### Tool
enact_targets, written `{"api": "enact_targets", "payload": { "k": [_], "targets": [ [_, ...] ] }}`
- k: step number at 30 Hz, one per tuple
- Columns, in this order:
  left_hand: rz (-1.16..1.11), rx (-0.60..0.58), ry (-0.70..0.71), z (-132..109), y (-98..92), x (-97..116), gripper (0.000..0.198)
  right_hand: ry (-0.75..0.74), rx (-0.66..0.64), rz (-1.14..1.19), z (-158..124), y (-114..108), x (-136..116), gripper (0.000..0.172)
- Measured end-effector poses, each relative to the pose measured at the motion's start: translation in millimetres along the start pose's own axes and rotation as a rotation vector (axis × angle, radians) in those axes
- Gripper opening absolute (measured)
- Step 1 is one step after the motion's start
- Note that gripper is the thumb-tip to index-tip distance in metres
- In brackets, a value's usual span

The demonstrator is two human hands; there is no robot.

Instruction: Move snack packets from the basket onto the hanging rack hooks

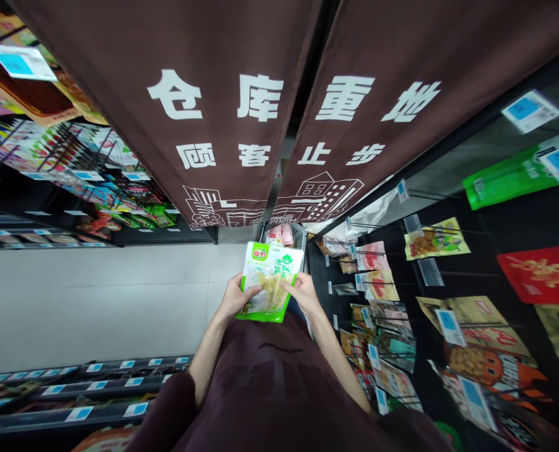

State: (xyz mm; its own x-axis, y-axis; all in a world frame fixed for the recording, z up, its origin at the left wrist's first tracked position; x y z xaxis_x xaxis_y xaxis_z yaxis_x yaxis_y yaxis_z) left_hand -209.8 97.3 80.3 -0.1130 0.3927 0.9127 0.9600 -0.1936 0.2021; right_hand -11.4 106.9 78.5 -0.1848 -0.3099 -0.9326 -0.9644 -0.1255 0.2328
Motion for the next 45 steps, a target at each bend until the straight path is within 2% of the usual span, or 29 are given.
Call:
{"api": "enact_targets", "payload": {
  "k": [8,20,22,25,28,33,40,45],
  "targets": [
    [-0.017,-0.013,-0.009,0,0.8,-8,0.048,0.029,0.016,-0.03,2,-1,-4,0.039],
    [-0.035,-0.007,-0.019,-4,-0.8,4,0.048,0.05,0.009,-0.026,4,6,-7,0.047],
    [-0.046,-0.003,-0.024,-4,-1.1,4,0.048,0.04,-0.022,0.029,5,8,-6,0.049],
    [-0.059,0.023,-0.017,-4,-4.0,4,0.05,0.06,-0.142,0.097,5,15,1,0.054],
    [-0.089,0.071,-0.002,-2,-9.5,-1,0.051,0.101,-0.209,0.074,5,20,13,0.05],
    [-0.136,0.078,0.0,0,-10.9,-9,0.049,0.129,-0.134,0.005,4,14,25,0.045],
    [-0.171,0.073,-0.045,0,-5.2,-11,0.053,0.147,-0.155,-0.013,0,11,18,0.042],
    [-0.162,0.062,-0.024,2,-4.1,-6,0.052,0.132,-0.145,0.015,-2,7,16,0.044]
  ]
}}
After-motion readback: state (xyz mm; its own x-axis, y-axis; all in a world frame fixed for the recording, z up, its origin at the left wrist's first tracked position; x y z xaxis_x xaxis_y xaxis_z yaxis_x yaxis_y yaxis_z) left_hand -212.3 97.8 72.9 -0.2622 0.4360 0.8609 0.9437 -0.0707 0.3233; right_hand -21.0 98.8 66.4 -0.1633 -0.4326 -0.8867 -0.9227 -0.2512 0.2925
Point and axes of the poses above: each hand's wrist, its own z-axis towards the middle knuckle, its own y-axis out of the palm, x = y × z, the point moved 7 cm from there along z, towards the middle knuckle, and after that the axes turned 9 degrees about -x, right-handed, at the moved point
